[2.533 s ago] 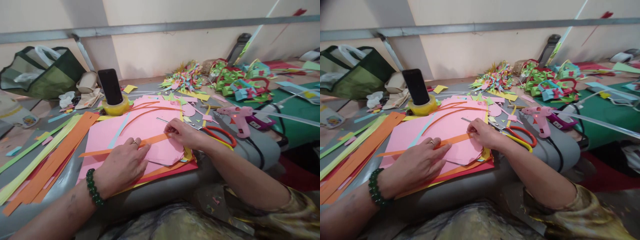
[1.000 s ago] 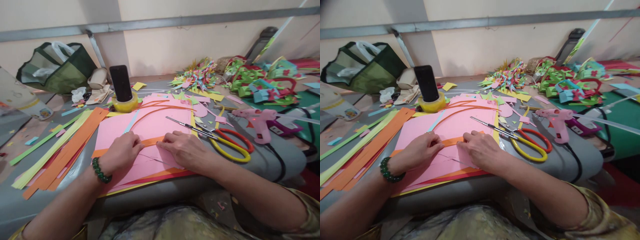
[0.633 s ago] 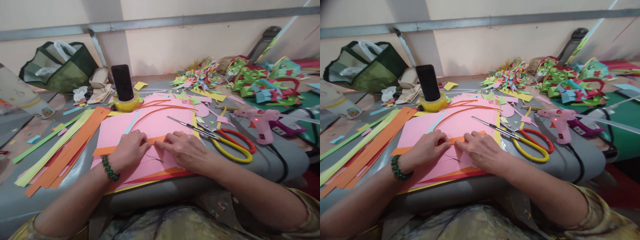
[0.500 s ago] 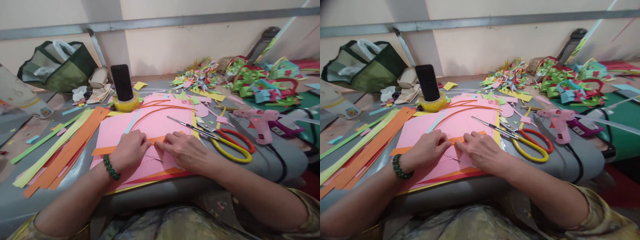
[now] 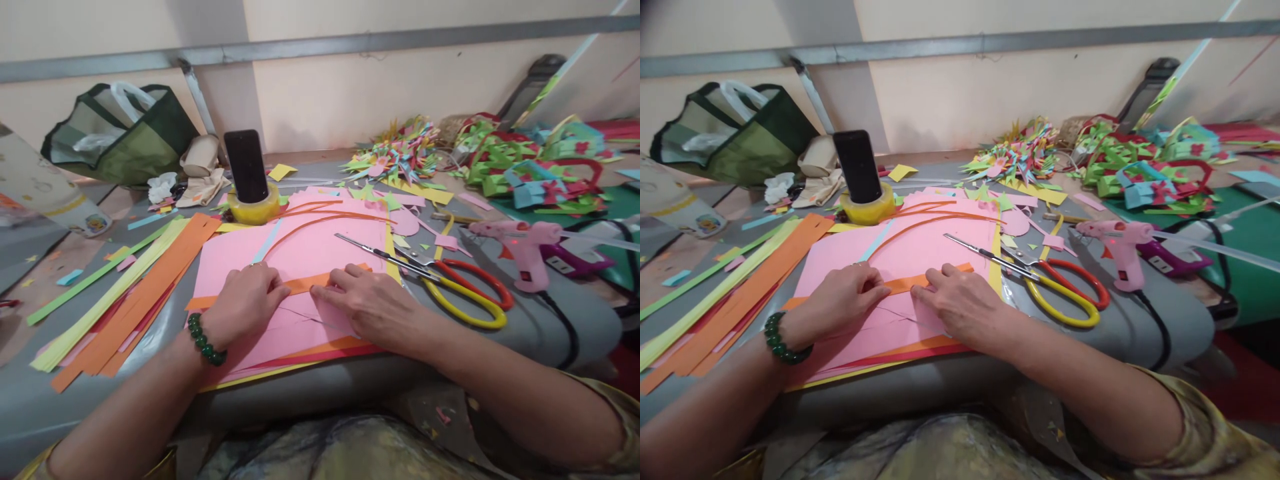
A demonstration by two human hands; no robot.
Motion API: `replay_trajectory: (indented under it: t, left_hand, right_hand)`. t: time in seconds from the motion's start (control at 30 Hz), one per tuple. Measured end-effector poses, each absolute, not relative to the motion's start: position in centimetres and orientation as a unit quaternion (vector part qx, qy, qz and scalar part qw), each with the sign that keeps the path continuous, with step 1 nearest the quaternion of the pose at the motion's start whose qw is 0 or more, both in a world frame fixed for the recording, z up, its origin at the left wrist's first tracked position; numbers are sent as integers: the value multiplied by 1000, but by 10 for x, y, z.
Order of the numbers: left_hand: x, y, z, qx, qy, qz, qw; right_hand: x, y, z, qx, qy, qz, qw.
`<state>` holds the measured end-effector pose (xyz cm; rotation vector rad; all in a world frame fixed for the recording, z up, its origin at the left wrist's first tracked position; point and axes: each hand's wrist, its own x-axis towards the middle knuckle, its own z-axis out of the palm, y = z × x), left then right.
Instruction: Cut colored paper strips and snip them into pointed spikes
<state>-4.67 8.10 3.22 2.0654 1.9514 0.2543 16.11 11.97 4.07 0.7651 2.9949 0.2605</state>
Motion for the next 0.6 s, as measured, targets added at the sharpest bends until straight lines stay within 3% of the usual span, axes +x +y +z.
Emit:
replay_trajectory:
  t: [0.27, 0.6]
  left_hand:
    - [-54, 79, 31, 720, 651, 141, 192]
    - [-62, 77, 28, 725, 651, 135, 179]
  right_hand:
    - [160, 121, 43, 252, 964, 72, 32]
    - [161, 122, 41, 252, 965, 66, 28]
